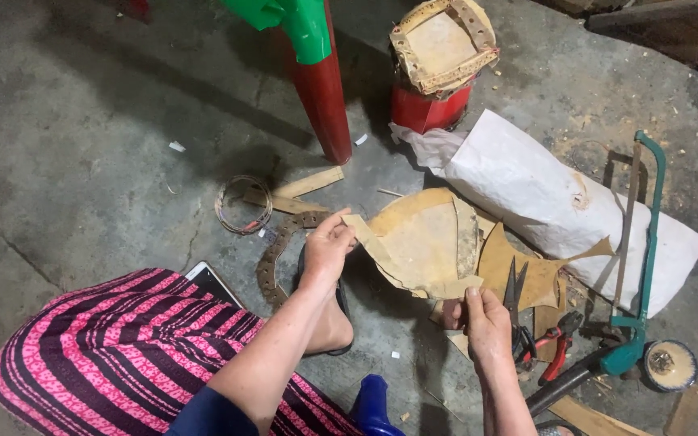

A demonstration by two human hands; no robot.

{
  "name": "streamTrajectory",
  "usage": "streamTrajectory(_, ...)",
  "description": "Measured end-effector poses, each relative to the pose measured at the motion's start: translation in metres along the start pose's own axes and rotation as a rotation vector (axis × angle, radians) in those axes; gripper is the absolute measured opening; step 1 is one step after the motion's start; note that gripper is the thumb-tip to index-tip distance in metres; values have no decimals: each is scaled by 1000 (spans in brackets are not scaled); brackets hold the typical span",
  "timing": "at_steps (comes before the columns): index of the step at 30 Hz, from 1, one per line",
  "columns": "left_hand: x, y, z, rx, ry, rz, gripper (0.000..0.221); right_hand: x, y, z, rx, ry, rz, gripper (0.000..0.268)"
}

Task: Cutting and trimming leather material with scissors to prepare it for use on a percussion instrument.

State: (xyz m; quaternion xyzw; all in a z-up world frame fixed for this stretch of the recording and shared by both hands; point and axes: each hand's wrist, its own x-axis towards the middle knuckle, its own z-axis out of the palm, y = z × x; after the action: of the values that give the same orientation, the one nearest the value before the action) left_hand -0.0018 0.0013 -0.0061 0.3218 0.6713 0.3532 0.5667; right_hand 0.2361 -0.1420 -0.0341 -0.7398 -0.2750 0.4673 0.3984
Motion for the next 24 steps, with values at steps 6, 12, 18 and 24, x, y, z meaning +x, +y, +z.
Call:
streamTrajectory(6,1,1,-1,9,-15,-10,42,3,5,-1,-1,2,-12,45)
streamTrajectory(12,1,-1,2,-50,-22,-38,43,-2,-3,2,89,-8,-9,45)
streamTrajectory(18,-5,6,2,38,-53,-70,51,0,-2,1,-6,39,36,42)
streamTrajectory(24,1,-4,5,35,-43,-62,48,0,-3,0,-76,48,58,38)
